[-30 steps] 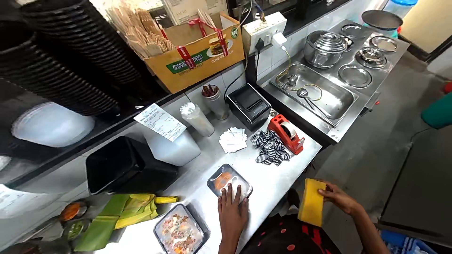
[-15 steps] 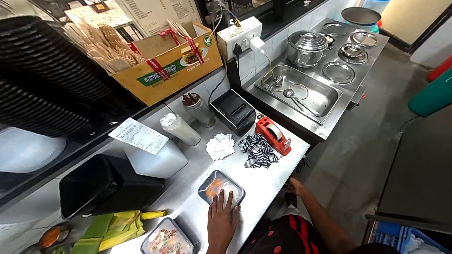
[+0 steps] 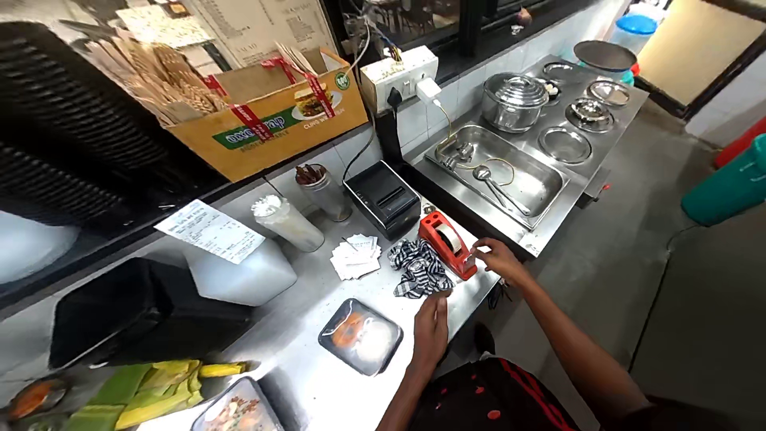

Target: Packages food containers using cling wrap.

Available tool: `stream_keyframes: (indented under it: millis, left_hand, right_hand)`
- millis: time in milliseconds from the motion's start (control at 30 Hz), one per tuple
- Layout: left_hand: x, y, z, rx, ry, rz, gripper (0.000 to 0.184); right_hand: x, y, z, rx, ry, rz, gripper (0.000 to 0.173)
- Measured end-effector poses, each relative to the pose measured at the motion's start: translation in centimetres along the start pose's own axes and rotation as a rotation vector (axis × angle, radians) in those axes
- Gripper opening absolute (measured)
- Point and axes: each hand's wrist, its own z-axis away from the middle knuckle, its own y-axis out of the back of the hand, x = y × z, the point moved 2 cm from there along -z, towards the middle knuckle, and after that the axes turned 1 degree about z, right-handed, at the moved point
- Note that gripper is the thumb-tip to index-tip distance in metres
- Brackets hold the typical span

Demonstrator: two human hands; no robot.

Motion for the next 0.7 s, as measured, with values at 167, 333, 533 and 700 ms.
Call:
stream_keyframes:
  millis: [167,333,533,700]
  left_hand:
    - [-0.1,-8.1,-7.1,-0.079,0.751,0.905,0.098]
    - [-0.1,-10.3,-8.2,0.062,0.75,1.155,0.104]
    - [-0.1,-10.7,-7.9,0.024,0.723,1.157,0.108]
    - [0.9,-10.5,-7.5,0.012,0.757,1.174,0.099]
  right_hand:
    - [-1.5,-1.3,-2.9,-0.166,-0.12,-0.001,0.031]
    - [-1.5,-0.3,0.4,-0.058,-0.048,-0.193,0.021]
    - [1.4,5.3,8.2,-0.109,-0.115,-0.272,0.021]
    - [3.7,6.7,11.6,-0.114,-0.135,-0.273,0.016]
